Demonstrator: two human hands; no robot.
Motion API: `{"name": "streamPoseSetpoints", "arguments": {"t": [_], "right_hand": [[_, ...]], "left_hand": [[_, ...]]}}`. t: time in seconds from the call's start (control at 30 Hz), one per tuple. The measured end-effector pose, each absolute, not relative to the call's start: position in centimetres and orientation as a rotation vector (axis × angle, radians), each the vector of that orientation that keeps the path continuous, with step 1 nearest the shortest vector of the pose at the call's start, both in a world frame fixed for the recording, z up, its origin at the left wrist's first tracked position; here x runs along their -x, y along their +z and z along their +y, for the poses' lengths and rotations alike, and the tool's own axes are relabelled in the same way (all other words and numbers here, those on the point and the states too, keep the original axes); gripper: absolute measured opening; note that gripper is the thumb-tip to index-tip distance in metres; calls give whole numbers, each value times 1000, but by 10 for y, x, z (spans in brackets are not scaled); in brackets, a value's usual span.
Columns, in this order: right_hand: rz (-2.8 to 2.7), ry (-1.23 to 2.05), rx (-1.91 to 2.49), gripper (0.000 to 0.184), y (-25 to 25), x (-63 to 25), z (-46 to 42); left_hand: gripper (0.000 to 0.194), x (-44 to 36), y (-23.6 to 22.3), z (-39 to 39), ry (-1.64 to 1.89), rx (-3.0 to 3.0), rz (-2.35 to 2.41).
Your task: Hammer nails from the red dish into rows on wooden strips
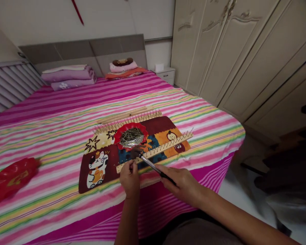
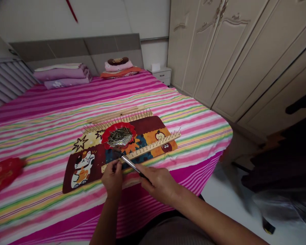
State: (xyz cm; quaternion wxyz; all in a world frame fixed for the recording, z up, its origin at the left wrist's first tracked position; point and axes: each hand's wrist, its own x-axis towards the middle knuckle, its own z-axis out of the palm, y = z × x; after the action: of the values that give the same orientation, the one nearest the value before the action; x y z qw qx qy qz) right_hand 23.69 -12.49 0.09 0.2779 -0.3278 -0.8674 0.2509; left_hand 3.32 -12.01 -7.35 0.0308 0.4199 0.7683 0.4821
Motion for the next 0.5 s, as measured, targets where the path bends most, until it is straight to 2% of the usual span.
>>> {"name": "streamPoseSetpoints", "arguments": {"t": [0.17,0.37,0.5], "right_hand": [[-2540,581,971,48,9,-225,-120],[-2313,774,884,49,0,-263,-137],[-2267,944,1027,46,-33,-304,-148]], "left_hand": [[21,-32,-76,-121,1451,-1300,2395],[24,-31,-78,-120,1477,-1279,2352],[26,-32,-72,-124,1492,-1277,2293]]}}
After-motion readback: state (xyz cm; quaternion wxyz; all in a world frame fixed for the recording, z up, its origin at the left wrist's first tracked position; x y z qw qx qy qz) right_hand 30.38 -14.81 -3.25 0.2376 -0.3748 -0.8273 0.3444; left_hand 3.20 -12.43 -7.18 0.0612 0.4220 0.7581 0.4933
